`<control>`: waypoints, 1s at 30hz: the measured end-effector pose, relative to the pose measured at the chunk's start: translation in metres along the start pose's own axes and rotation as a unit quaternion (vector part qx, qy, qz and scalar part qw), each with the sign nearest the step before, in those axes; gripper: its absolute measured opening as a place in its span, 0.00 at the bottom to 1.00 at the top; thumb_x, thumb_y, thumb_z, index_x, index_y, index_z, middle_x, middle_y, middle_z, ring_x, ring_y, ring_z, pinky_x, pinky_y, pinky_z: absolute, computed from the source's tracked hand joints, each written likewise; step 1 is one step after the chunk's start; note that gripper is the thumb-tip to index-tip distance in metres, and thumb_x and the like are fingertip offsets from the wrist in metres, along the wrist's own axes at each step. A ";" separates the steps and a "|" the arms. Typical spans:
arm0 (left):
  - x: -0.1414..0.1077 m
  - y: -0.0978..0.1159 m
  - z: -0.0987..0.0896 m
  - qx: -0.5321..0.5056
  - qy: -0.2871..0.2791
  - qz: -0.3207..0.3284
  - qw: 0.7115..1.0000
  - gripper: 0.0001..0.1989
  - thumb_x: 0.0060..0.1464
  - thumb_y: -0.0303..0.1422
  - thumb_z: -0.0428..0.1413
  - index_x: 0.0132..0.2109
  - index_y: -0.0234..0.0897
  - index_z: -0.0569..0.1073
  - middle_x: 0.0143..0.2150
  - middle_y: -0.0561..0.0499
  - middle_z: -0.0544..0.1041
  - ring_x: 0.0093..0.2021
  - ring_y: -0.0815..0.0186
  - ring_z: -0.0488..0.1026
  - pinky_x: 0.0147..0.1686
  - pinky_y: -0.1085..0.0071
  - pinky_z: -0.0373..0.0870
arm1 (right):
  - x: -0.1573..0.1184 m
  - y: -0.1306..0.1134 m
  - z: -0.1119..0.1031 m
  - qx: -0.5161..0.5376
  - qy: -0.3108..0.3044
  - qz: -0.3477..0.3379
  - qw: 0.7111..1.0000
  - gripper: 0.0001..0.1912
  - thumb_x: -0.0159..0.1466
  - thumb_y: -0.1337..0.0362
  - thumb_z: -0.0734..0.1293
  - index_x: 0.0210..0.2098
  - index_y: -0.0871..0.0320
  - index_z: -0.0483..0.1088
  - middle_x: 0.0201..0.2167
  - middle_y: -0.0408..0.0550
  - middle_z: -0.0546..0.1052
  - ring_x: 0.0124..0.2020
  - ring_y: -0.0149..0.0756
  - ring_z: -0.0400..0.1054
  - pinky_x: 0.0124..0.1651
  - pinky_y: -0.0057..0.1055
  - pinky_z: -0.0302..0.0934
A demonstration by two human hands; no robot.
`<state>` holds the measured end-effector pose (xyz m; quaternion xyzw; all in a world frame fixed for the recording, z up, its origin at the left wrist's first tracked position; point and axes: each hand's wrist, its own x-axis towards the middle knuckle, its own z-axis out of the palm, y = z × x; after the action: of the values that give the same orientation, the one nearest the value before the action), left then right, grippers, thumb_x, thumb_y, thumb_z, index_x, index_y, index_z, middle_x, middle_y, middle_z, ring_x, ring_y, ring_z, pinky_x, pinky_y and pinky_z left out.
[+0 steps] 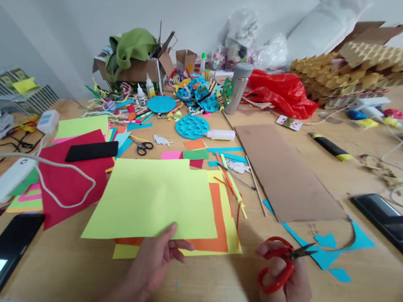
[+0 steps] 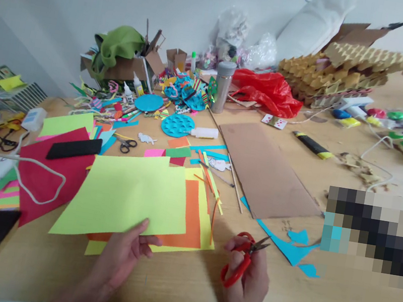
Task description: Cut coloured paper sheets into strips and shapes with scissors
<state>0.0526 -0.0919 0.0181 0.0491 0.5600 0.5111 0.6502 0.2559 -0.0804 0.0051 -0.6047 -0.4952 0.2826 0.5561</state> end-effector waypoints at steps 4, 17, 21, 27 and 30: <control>-0.005 -0.007 0.006 -0.002 -0.025 -0.005 1.000 0.12 0.45 0.34 0.62 0.33 0.30 0.69 0.23 0.48 0.76 0.24 0.62 0.75 0.17 0.74 0.66 | 0.002 0.008 -0.002 -0.030 -0.008 -0.043 0.999 0.15 0.64 0.52 0.58 0.31 0.56 0.64 0.29 0.48 0.69 0.32 0.39 0.63 0.33 0.34 0.56; 0.012 -0.007 0.022 0.035 -0.039 0.016 0.998 0.11 0.42 0.33 0.63 0.26 0.28 0.72 0.25 0.40 0.78 0.22 0.64 0.73 0.25 0.70 0.68 | 0.000 -0.015 -0.016 -0.004 -0.192 0.115 0.975 0.17 0.60 0.49 0.63 0.26 0.57 0.65 0.22 0.44 0.67 0.26 0.34 0.63 0.28 0.27 0.58; 0.019 -0.009 0.022 0.065 -0.036 0.024 0.997 0.13 0.43 0.35 0.63 0.27 0.26 0.73 0.27 0.38 0.79 0.23 0.64 0.73 0.27 0.69 0.68 | 0.007 -0.021 -0.013 0.005 -0.191 0.141 0.971 0.19 0.58 0.49 0.65 0.23 0.58 0.64 0.19 0.43 0.66 0.23 0.32 0.61 0.24 0.26 0.55; 0.018 -0.014 0.020 0.123 -0.061 0.026 0.990 0.14 0.45 0.38 0.61 0.27 0.27 0.75 0.29 0.38 0.79 0.26 0.63 0.74 0.29 0.68 0.69 | 0.043 -0.014 0.003 0.019 -0.146 0.115 0.982 0.14 0.54 0.55 0.70 0.29 0.59 0.67 0.23 0.43 0.69 0.25 0.32 0.62 0.26 0.27 0.57; 0.014 -0.015 0.020 0.157 -0.083 0.036 0.983 0.14 0.48 0.39 0.59 0.28 0.29 0.76 0.29 0.40 0.79 0.26 0.63 0.73 0.31 0.67 0.68 | 0.060 -0.019 0.019 0.077 -0.144 0.118 0.980 0.15 0.52 0.56 0.72 0.31 0.59 0.67 0.28 0.46 0.72 0.28 0.33 0.65 0.27 0.28 0.58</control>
<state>0.0755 -0.0788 0.0059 0.2132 0.5749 0.4341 0.6600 0.2541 -0.0204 0.0318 -0.5673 -0.4722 0.4674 0.4865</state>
